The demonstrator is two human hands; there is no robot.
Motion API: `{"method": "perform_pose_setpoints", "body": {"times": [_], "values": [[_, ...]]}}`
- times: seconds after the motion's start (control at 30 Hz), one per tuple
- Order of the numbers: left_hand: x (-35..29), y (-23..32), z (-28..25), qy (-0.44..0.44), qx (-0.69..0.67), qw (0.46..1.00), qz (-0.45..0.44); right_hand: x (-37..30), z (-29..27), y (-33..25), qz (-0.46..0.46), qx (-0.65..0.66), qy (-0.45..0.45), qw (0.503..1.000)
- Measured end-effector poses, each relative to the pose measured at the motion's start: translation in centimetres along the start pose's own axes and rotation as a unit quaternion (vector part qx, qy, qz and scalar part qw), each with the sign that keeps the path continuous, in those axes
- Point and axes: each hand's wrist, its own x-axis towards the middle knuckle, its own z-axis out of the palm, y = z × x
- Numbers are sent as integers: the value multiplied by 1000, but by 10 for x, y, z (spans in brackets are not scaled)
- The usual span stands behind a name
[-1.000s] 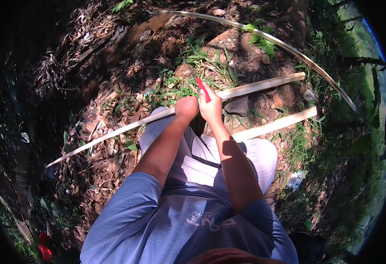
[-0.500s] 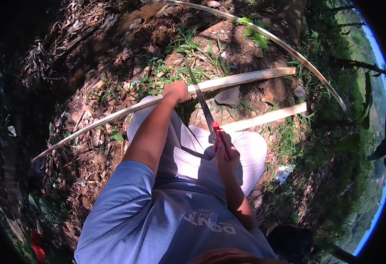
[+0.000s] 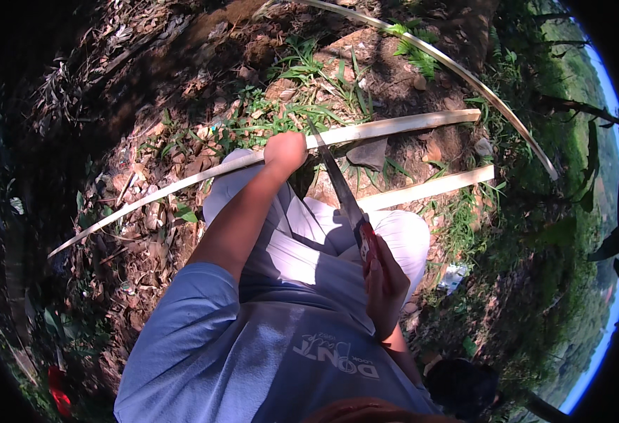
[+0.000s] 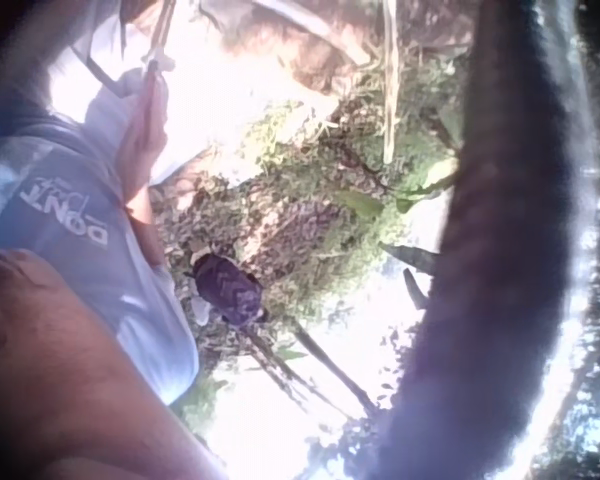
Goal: The person sits on the ground and uses a red-handled knife to shave thin strips from a long, light-colored wooden stick. They hold the stick with their left hand and repeatedly scrape the blade along its length to remove bark or outer layers.
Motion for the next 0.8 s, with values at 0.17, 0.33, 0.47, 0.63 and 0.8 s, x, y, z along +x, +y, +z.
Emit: {"method": "perform_pose_setpoints", "body": {"times": [0.17,0.33,0.47,0.63,0.8], "values": [[-7,-2,22,96,-3,994,44,64,50,34,-68,-7,19,997],[-10,-1,33,112,7,993,27,143,104,24,-41,79,-9,996],[-11,2,29,121,0,992,33,210,155,51,-159,46,52,985],[1,0,16,74,-16,997,35,228,158,48,-141,77,30,987],[12,4,-13,-99,-26,994,-49,192,140,64,-160,92,33,982]]}}
